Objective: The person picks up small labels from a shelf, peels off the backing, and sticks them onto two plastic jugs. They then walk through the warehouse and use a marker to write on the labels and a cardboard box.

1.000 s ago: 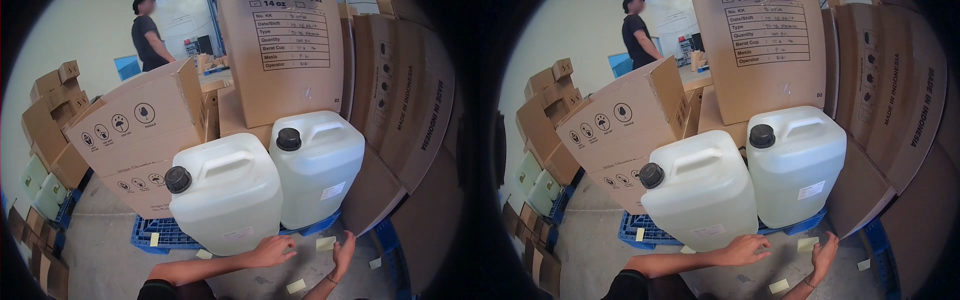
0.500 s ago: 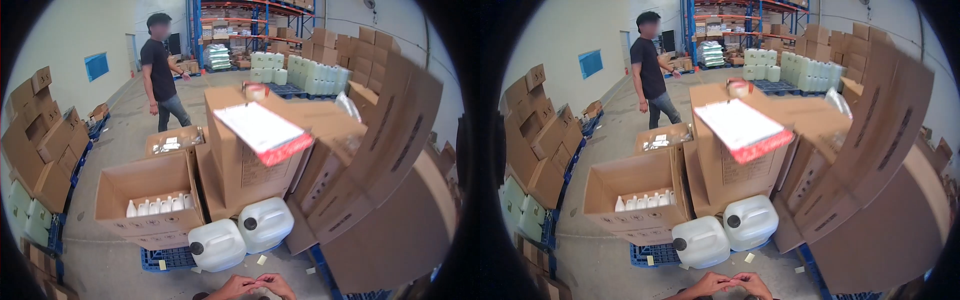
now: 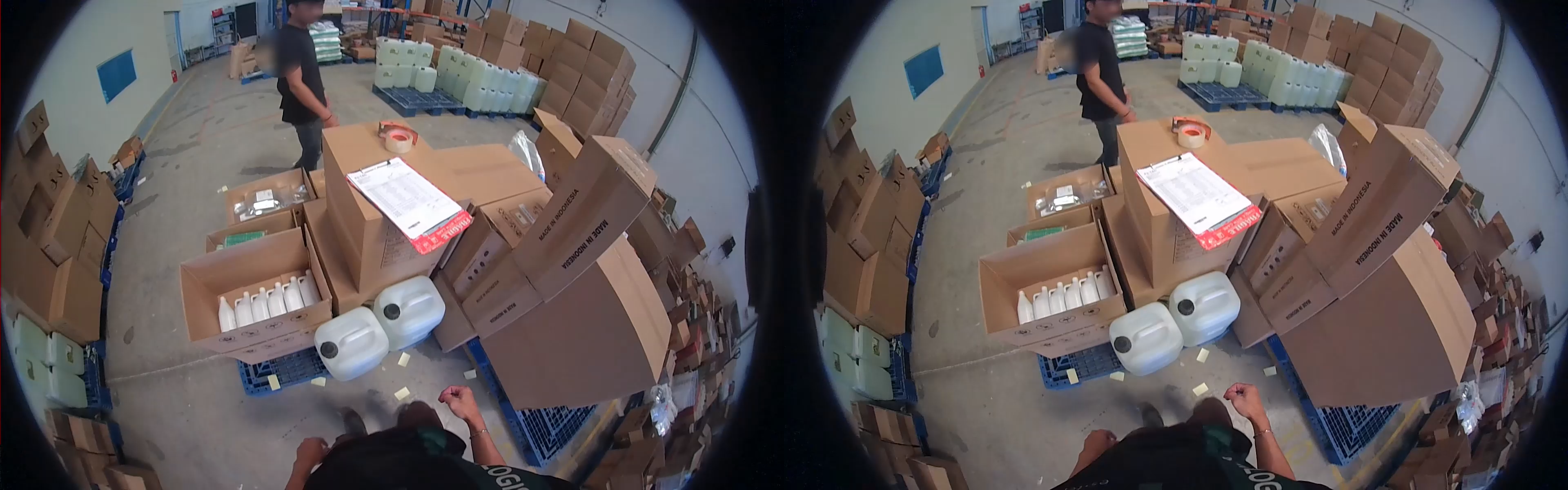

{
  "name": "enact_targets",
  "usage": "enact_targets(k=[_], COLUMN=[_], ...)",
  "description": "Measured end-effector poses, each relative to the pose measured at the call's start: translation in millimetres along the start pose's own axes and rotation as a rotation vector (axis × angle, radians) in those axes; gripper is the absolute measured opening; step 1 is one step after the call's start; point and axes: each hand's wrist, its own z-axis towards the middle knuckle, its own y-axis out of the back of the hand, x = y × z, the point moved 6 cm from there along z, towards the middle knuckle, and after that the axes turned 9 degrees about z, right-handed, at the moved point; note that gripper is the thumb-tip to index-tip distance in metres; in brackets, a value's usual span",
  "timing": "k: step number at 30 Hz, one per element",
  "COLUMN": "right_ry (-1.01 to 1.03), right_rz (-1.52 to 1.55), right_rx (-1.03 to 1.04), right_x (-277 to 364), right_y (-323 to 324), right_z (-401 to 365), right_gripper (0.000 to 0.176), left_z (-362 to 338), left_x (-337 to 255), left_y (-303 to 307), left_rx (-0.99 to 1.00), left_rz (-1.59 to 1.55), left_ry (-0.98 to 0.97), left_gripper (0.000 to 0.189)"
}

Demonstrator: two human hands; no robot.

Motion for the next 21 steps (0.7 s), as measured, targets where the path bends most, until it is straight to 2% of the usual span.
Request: enact_targets(k=[1,2,4,5,7,8,9,10,11,13,15,16,17,19,20,21], right_ry=[-0.02,-0.037,-0.081,-0.096,-0.189,-0.092,0.005,-0.006,-0.004,-0.008,-0.053,-0.054,-0.062,-0.085,-0.088,-0.085], right_rz=[0.004,0.005,0.024,0.034,0.001,0.005,0.01,0.009,-0.011,-0.033,-0.079,-0.077,-0.17,-0.262,-0.29,-0.319], right_rx=[-0.055,-0.056,-0.059,-0.058,-0.038,-0.041,-0.045,-0.041,-0.028,-0.005,0.002,0.015,0.042,0.087,0.15,0.21], right_x=[-7.5,-16.0,-30.4,-24.3,-21.1,-18.7,-13.6,-11.3,-7.2,-6.2,-10.9,-14.1,-17.9,-25.9,-29.4,-30.5], right_y=[1.9,-0.3,-7.4,-12.3,-22.0,-25.9,-26.7,-25.9,-22.9,-13.3,2.1,8.3,13.6,21.5,22.0,22.9], right_z=[-2.4,-3.1,1.4,5.9,21.4,33.5,44.1,55.7,71.2,101.9,134.1,151.7,168.2,194.5,205.9,219.7], right_gripper=[0.011,0.011,0.011,0.012,0.012,0.012,0.012,0.012,0.014,0.015,0.018,0.018,0.02,0.021,0.024,0.026], left_z=[-12.2,-21.1,-25.9,-21.9,-22.4,-27.2,-27.8,-24.9,-18.2,6.0,45.0,49.8,64.3,87.7,89.6,93.1], left_x=[17.3,29.9,43.6,51.5,62.1,36.6,13.5,-4.9,-16.3,-19.4,-19.5,-56.2,-71.5,-112.7,-154.5,-203.1], left_y=[-13.7,-24.1,-31.2,-28.0,-47.9,-20.1,11.0,35.2,44.4,28.3,17.4,48.6,49.6,60.5,75.1,105.1], left_rx=[0.112,0.129,0.05,0.053,0.433,0.458,0.466,0.502,0.534,0.545,0.109,-0.003,-0.009,-0.159,-0.156,-0.165], left_rz=[-0.044,-0.042,-0.278,-0.279,-0.826,-0.923,-0.925,-0.79,-0.655,-0.679,-0.54,-0.755,-0.752,-0.809,-0.814,-0.86], left_ry=[0.046,0.049,-0.025,-0.018,0.239,0.269,0.28,0.282,0.279,0.292,0.045,0.174,0.188,-0.15,-0.13,0.121], left_gripper=[0.023,0.023,0.017,0.017,0.013,0.014,0.014,0.013,0.014,0.016,0.014,0.02,0.02,0.035,0.035,0.033])
